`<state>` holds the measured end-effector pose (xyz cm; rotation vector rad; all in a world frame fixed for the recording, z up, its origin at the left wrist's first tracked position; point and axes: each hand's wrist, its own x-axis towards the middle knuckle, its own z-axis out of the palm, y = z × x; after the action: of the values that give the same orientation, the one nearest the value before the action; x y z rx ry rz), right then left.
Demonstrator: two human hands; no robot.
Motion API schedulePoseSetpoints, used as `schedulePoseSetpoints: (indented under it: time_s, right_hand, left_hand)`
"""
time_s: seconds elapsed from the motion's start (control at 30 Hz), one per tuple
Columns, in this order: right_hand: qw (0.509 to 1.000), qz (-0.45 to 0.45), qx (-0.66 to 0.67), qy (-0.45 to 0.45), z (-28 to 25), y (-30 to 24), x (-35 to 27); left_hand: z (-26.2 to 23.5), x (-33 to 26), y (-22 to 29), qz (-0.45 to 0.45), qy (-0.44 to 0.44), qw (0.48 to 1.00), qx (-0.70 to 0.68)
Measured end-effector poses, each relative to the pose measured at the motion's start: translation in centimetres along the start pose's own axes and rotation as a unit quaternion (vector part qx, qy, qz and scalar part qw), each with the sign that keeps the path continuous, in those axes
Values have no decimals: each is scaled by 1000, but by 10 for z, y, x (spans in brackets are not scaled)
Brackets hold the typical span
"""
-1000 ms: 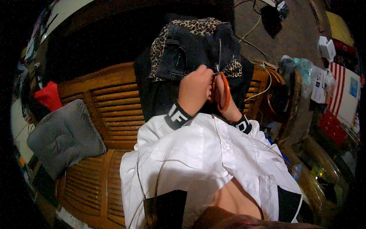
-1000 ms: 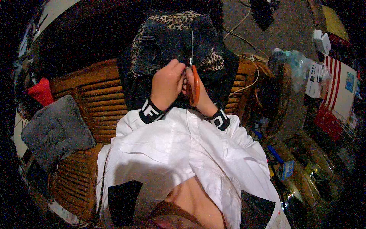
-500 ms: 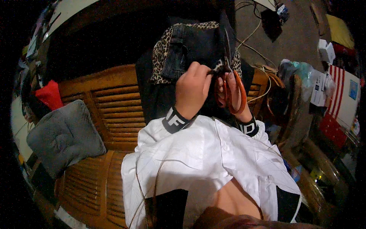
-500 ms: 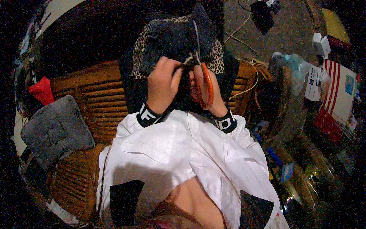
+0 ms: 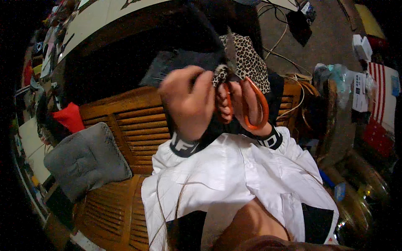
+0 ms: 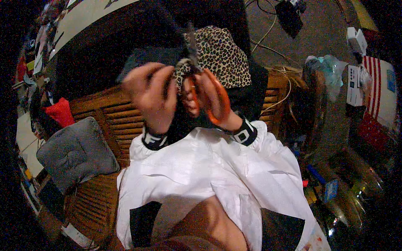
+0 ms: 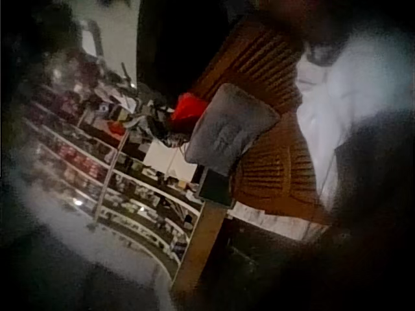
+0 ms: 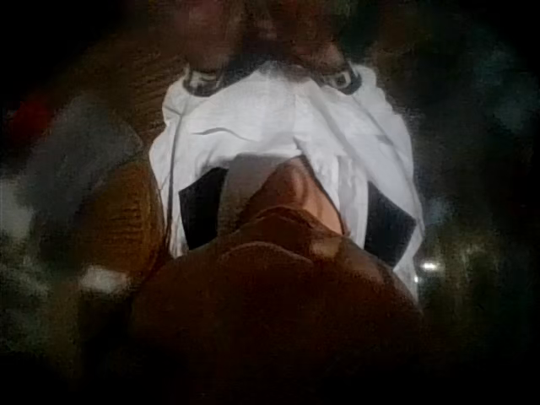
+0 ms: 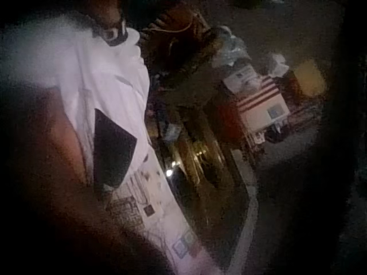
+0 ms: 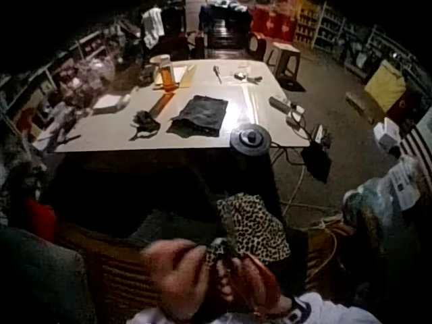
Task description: The person uses orange-handled scissors to cut a piece of black denim fabric with a leopard print pattern. They repeatedly trim the edges and cut out sections of the fabric while seated at a table.
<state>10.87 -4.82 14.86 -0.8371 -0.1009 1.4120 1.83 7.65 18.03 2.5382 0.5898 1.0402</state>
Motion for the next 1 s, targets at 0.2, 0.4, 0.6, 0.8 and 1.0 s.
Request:
schedulePoseSetpoints:
  time_s: [0.2,0.4,0.6,0.8,1.0]
  right_hand:
    - [974,26,14,223,-62,32,-37]
    - [989,6,25,147,-88,47,-43]
    - [981,24,72,177,-95,48,-35]
    - [982,22,58,177,-86,45,-40]
    - [988,-1,44,147,-108,59,-43]
  left_hand:
    - [87,-61,10,-26,-212,969,-123]
    - [103,-69,11,-29,-241,960,-143]
    - [89,-41,-18,-33,-156,981,-114]
    - [92,-24,-70,-194,-96,975,38]
    - [75,-13,-12,0,-106,992,-64]
